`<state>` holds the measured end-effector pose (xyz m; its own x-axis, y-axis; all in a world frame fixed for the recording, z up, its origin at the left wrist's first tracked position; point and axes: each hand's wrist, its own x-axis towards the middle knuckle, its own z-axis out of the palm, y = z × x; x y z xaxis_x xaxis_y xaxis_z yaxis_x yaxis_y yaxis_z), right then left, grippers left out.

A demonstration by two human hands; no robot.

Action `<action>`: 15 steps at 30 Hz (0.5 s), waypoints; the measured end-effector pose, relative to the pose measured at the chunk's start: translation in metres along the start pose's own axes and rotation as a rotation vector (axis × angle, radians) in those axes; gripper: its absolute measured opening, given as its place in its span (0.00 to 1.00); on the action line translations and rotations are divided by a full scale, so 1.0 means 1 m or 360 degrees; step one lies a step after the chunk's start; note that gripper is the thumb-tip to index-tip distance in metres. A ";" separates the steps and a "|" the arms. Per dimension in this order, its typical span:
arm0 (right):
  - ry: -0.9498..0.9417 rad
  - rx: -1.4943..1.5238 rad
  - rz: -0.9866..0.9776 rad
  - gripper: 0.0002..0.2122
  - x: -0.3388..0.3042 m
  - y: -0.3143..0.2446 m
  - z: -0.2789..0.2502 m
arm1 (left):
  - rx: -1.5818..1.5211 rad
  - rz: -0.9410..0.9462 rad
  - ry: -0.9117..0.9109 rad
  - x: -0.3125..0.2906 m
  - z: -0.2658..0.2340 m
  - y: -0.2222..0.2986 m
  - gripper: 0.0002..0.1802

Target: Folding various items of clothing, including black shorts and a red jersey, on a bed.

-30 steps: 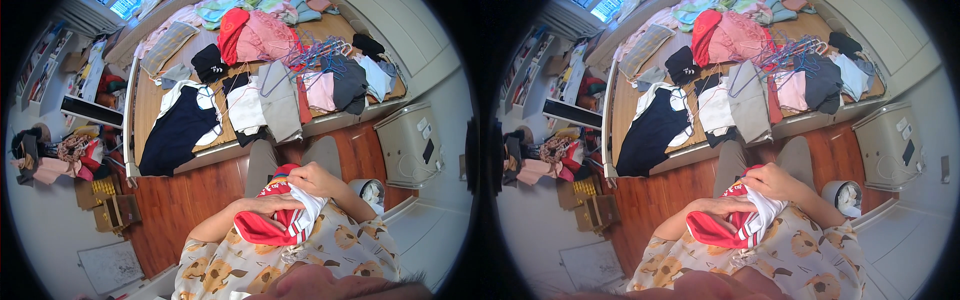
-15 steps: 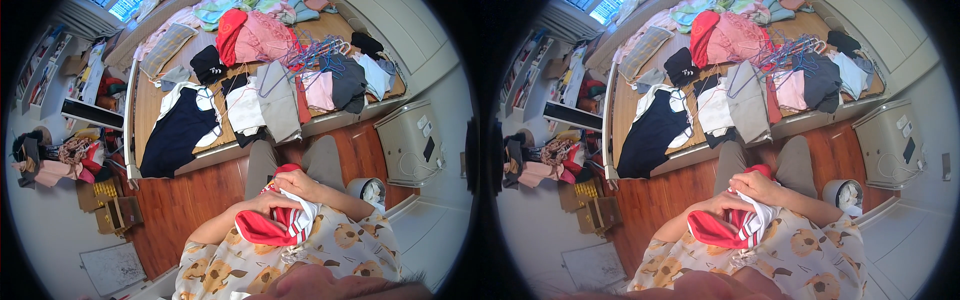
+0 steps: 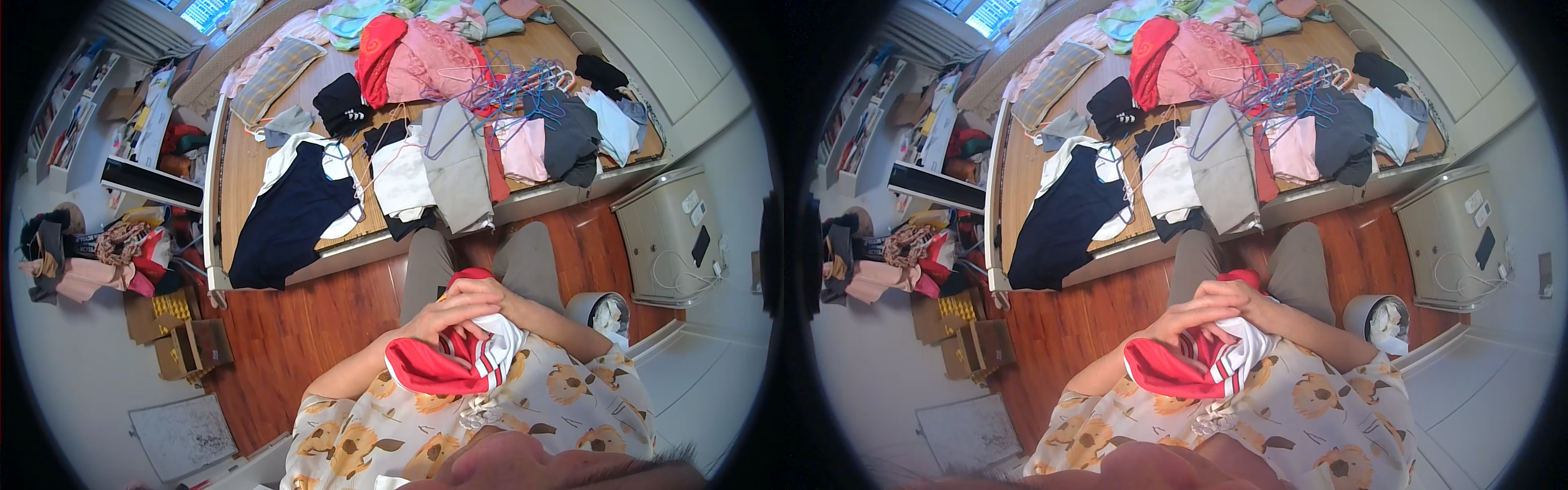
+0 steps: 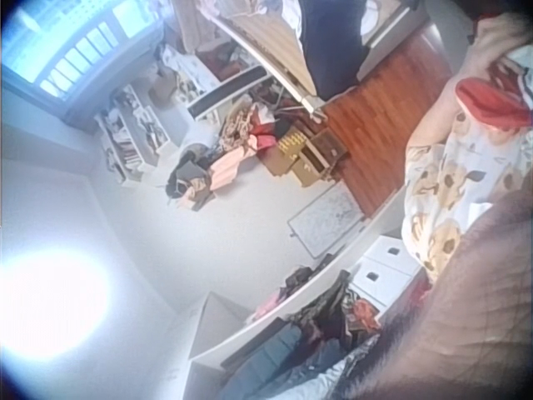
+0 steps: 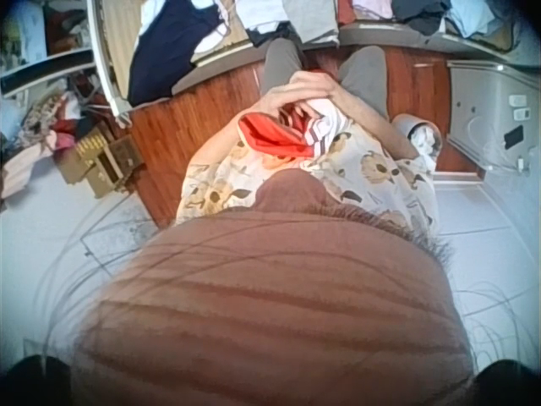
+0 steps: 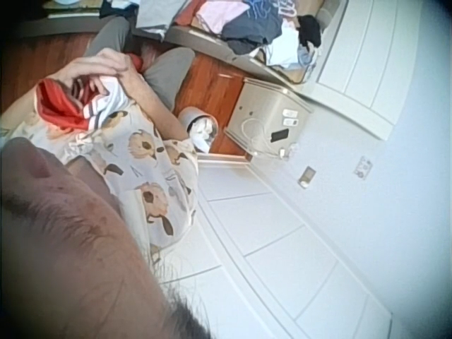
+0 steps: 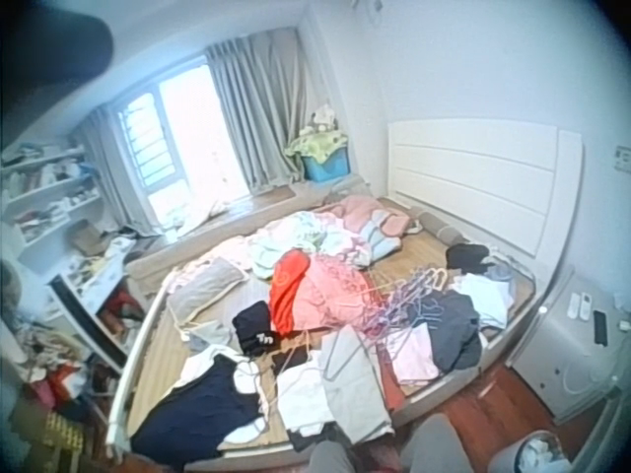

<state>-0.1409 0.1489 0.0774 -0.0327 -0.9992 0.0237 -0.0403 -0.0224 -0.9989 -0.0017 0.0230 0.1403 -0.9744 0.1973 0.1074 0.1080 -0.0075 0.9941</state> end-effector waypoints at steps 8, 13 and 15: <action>-0.0060 0.0001 0.0169 0.10 -0.002 -0.003 0.003 | 0.0026 0.0019 -0.0113 0.000 0.000 -0.007 0.35; 0.0044 0.0005 0.0058 0.10 -0.002 -0.010 0.007 | 0.0242 0.0084 -0.0176 0.001 -0.003 -0.011 0.21; 0.0071 -0.0077 0.0086 0.10 -0.001 -0.011 0.008 | 0.0249 0.0149 -0.0154 0.002 0.000 -0.013 0.20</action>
<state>-0.1326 0.1498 0.0880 -0.0803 -0.9964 -0.0276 -0.0855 0.0345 -0.9957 -0.0050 0.0230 0.1273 -0.9361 0.2960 0.1900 0.2339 0.1205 0.9648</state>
